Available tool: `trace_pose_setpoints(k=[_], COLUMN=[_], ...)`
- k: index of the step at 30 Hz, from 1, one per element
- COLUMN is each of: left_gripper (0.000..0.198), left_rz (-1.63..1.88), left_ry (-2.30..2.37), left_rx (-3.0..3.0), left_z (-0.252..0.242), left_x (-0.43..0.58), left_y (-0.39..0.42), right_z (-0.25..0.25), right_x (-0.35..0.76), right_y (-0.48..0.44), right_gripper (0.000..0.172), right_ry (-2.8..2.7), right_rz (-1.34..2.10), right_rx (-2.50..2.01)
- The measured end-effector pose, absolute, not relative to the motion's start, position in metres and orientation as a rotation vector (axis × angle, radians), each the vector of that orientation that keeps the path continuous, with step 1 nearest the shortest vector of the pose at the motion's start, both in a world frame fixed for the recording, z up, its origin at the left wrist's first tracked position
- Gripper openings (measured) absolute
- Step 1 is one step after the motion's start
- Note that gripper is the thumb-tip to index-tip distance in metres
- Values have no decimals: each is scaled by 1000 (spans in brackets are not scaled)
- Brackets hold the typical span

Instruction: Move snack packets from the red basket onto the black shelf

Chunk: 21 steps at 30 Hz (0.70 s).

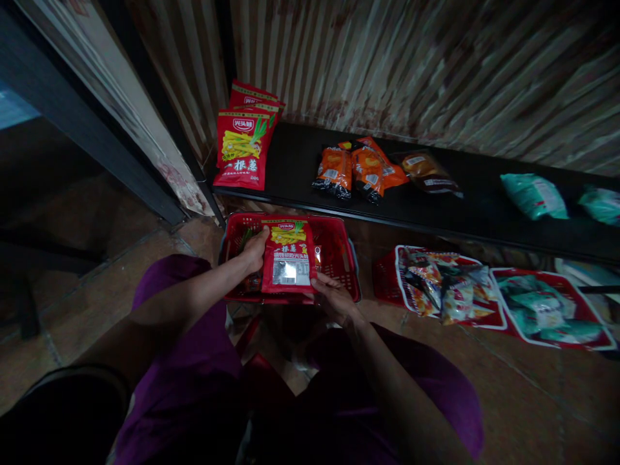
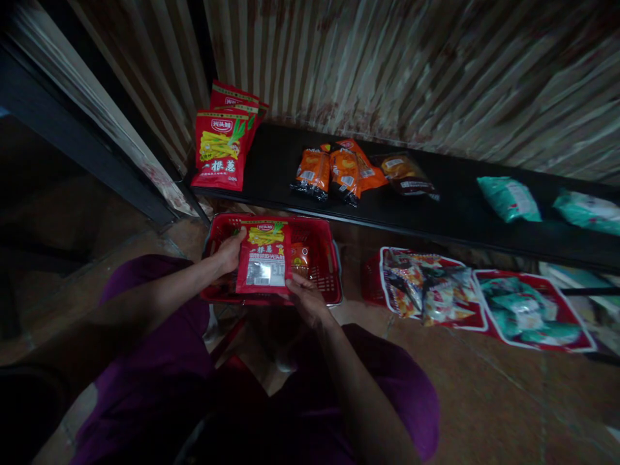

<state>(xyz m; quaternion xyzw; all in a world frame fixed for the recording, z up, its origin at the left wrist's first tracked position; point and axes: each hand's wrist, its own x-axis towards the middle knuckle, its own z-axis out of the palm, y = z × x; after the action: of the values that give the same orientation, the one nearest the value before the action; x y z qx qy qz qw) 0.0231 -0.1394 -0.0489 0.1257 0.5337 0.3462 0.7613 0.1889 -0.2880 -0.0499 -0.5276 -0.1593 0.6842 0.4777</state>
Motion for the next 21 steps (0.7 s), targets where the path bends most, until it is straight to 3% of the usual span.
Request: trace_pose_setpoints(k=[10,21], left_gripper=[41,14], left_rz=[702,656], left_ry=[953,1016], left_rx=[376,525], left_z=[-42,-60], left_x=[25,16], left_y=[-135,-160], right_z=[-47,-51], right_x=[187,187], right_y=[-286,-286], right_gripper=[30,28], right_ry=[-346,-280], right_rz=[1530,1525], right_rx=[-1332,-1327])
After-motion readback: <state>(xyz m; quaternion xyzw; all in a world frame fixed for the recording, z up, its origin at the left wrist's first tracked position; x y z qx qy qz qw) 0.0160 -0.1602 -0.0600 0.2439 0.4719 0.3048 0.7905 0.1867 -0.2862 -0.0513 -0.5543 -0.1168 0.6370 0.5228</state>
